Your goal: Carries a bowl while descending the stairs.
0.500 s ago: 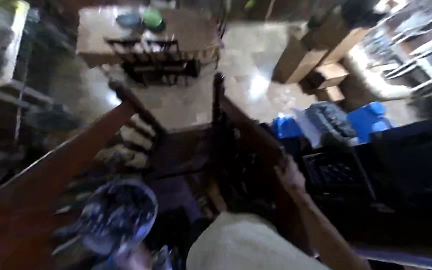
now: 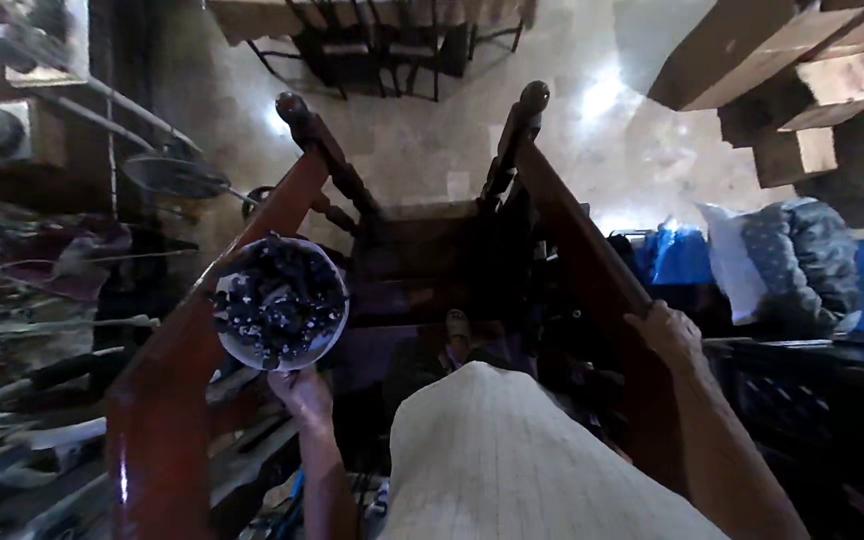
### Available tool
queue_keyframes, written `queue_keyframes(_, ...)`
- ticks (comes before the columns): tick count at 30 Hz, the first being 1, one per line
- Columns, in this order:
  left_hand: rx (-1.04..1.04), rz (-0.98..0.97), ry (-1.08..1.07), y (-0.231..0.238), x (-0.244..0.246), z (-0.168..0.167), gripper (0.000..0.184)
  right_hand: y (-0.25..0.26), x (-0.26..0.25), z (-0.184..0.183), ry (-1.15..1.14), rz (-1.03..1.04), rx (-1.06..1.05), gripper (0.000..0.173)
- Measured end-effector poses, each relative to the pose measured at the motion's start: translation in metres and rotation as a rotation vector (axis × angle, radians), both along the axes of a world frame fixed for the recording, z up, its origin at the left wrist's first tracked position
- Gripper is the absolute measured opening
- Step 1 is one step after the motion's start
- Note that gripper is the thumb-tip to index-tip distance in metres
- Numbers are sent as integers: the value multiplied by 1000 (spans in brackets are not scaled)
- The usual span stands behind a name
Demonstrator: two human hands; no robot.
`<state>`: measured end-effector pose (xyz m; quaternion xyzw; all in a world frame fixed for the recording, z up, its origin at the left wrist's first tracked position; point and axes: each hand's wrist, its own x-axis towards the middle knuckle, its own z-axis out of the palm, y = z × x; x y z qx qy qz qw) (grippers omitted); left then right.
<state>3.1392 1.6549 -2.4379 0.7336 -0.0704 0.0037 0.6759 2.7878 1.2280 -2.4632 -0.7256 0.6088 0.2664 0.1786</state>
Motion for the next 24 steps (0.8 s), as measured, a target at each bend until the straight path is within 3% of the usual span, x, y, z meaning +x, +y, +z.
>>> queue_keyframes(6,39,-66,-24,-39,59,-6,24,-33,34,-30,125,-38,4,75)
queue_keyframes(12,33,-137,-36,-84,129,-51,22,-43,33,-37,187,-76,33,78)
queue_keyframes(18,129,-78,92,-135,205,-134,39,-53,49,-46,277,-199,25,83)
queue_keyframes(21,141,-93,66,-161,246,-184,36,-60,72,-64,318,-254,-38,90)
queue_keyframes(24,125,-115,49,-181,278,-209,32,-78,100,-97,318,-246,-91,88)
